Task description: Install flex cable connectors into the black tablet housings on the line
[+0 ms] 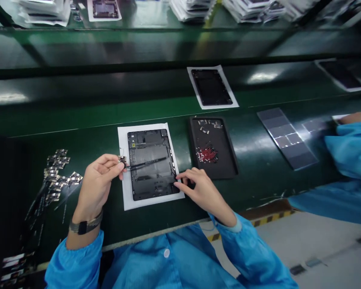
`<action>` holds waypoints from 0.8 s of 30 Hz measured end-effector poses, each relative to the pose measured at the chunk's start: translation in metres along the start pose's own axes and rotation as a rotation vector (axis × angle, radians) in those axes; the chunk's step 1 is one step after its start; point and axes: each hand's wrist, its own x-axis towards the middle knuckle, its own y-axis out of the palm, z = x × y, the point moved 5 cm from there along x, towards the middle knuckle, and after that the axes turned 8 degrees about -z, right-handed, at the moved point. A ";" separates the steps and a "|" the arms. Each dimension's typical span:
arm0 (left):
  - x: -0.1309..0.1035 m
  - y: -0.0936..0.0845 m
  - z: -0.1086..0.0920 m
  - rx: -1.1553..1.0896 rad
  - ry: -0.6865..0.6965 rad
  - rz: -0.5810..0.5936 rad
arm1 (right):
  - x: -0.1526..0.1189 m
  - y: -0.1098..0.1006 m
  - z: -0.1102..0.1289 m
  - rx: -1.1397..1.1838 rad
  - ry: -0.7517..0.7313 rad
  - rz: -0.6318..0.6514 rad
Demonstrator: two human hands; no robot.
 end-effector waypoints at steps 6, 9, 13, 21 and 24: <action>0.001 0.010 0.011 -0.037 -0.001 -0.004 | 0.010 0.025 0.013 0.006 -0.001 -0.102; -0.001 0.020 0.023 -0.023 -0.042 0.053 | 0.016 0.027 0.019 0.105 -0.044 -0.095; -0.005 0.034 0.039 0.064 -0.087 0.148 | 0.017 0.028 0.020 0.217 -0.048 -0.071; -0.014 0.048 0.052 0.241 -0.114 0.238 | 0.017 0.029 0.017 0.252 -0.040 -0.061; -0.016 0.052 0.056 0.243 -0.146 0.254 | 0.016 0.029 0.018 0.255 -0.067 -0.051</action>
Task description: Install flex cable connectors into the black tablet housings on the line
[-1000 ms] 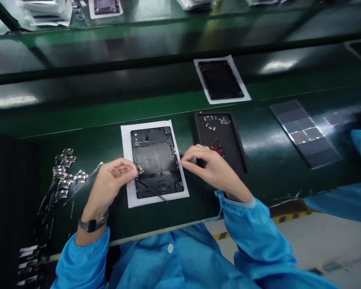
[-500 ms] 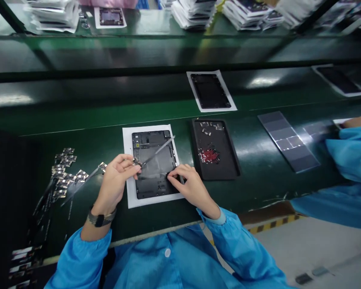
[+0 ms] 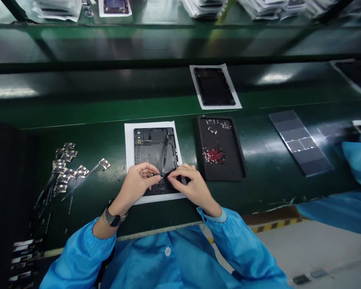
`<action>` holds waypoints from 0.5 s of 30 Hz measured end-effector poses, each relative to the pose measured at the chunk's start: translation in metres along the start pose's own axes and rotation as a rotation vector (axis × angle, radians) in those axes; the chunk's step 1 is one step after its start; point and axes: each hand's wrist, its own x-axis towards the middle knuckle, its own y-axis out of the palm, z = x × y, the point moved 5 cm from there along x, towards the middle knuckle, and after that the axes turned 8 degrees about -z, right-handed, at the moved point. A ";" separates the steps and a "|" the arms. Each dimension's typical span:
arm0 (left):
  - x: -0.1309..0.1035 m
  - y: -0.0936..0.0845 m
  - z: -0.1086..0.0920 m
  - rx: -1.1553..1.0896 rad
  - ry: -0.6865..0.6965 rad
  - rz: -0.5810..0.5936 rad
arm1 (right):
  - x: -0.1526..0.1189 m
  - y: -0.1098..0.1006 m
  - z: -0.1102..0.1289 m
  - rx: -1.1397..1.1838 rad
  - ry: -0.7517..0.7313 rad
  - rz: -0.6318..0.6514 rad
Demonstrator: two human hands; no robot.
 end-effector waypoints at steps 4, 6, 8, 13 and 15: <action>0.000 0.006 0.002 0.001 -0.028 0.010 | -0.001 0.000 0.001 0.017 -0.027 0.019; 0.000 0.009 0.002 0.002 -0.024 0.017 | -0.001 0.000 0.001 0.034 -0.027 0.024; 0.000 0.011 0.002 -0.003 -0.029 0.027 | 0.000 0.000 0.000 0.057 -0.025 0.031; 0.000 0.015 0.003 -0.003 -0.063 0.042 | 0.000 -0.002 0.001 0.069 -0.037 0.096; 0.001 0.015 0.003 0.001 -0.064 0.041 | 0.000 -0.003 0.002 0.067 -0.044 0.125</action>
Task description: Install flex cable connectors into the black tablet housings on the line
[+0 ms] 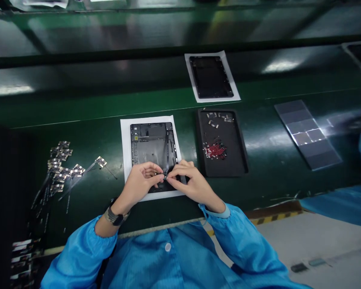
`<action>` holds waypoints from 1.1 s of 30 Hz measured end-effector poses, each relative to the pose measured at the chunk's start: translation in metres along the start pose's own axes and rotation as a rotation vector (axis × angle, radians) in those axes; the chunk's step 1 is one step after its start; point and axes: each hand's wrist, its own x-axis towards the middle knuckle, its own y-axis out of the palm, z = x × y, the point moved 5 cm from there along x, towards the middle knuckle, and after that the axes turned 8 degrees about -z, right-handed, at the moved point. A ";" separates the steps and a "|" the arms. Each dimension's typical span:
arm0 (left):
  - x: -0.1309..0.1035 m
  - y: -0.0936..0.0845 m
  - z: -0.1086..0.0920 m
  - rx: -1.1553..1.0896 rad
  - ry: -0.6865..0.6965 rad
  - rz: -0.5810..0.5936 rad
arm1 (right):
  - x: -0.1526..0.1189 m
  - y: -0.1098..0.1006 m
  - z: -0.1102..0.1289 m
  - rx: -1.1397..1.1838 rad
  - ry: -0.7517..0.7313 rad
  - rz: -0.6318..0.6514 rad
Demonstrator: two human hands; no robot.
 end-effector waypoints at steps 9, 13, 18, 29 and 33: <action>-0.002 0.000 0.000 -0.037 -0.004 0.011 | -0.001 -0.003 0.000 0.070 0.003 0.004; -0.004 0.002 0.002 -0.062 -0.020 0.028 | -0.001 -0.003 -0.001 0.113 0.013 -0.025; -0.004 0.005 0.002 -0.063 -0.051 0.022 | -0.001 -0.002 -0.003 0.083 0.035 -0.040; -0.004 0.002 0.004 -0.036 -0.077 0.001 | 0.000 0.000 0.003 -0.010 -0.018 -0.035; -0.004 0.001 0.008 -0.005 -0.082 -0.046 | -0.002 0.001 0.006 -0.096 -0.080 -0.087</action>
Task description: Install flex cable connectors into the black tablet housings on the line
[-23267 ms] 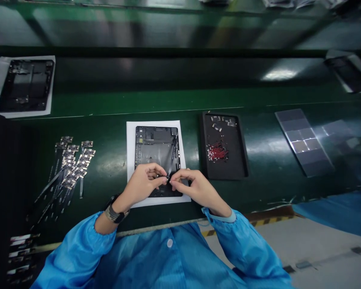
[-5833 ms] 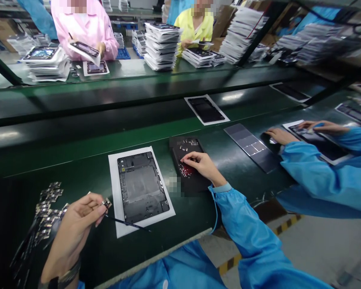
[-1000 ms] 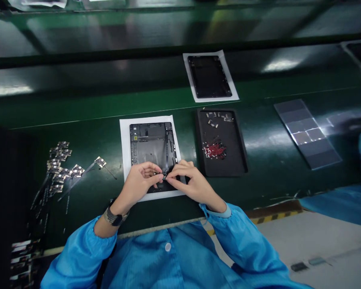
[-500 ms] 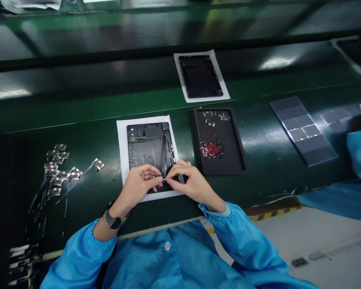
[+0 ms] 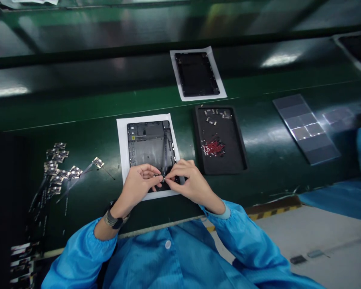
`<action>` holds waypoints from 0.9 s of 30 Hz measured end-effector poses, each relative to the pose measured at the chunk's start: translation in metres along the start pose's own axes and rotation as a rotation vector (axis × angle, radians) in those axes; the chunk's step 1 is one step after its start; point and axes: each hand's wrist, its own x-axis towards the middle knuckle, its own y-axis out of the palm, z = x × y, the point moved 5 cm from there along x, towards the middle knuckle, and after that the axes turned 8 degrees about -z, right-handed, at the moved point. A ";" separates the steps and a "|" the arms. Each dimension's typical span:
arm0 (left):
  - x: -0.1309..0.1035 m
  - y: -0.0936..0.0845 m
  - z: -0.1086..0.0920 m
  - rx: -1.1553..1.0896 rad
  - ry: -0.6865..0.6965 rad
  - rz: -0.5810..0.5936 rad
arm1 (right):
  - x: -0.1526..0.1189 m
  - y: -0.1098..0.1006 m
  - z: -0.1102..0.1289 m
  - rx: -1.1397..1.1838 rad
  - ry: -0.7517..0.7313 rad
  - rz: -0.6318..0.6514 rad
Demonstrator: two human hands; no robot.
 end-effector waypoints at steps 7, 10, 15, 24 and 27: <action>0.001 0.000 0.003 0.018 0.008 -0.103 | -0.008 0.003 0.009 -0.218 -0.132 -0.134; 0.000 -0.001 0.003 0.033 0.043 -0.090 | -0.008 0.001 0.007 -0.112 -0.073 -0.091; -0.002 0.002 0.004 0.112 0.049 0.015 | -0.007 -0.001 0.003 0.014 0.029 -0.016; -0.007 0.005 0.001 0.205 0.062 0.107 | -0.007 0.001 0.004 -0.025 -0.004 -0.093; -0.008 0.006 0.001 0.215 0.061 0.089 | -0.008 0.001 0.006 -0.072 -0.035 -0.113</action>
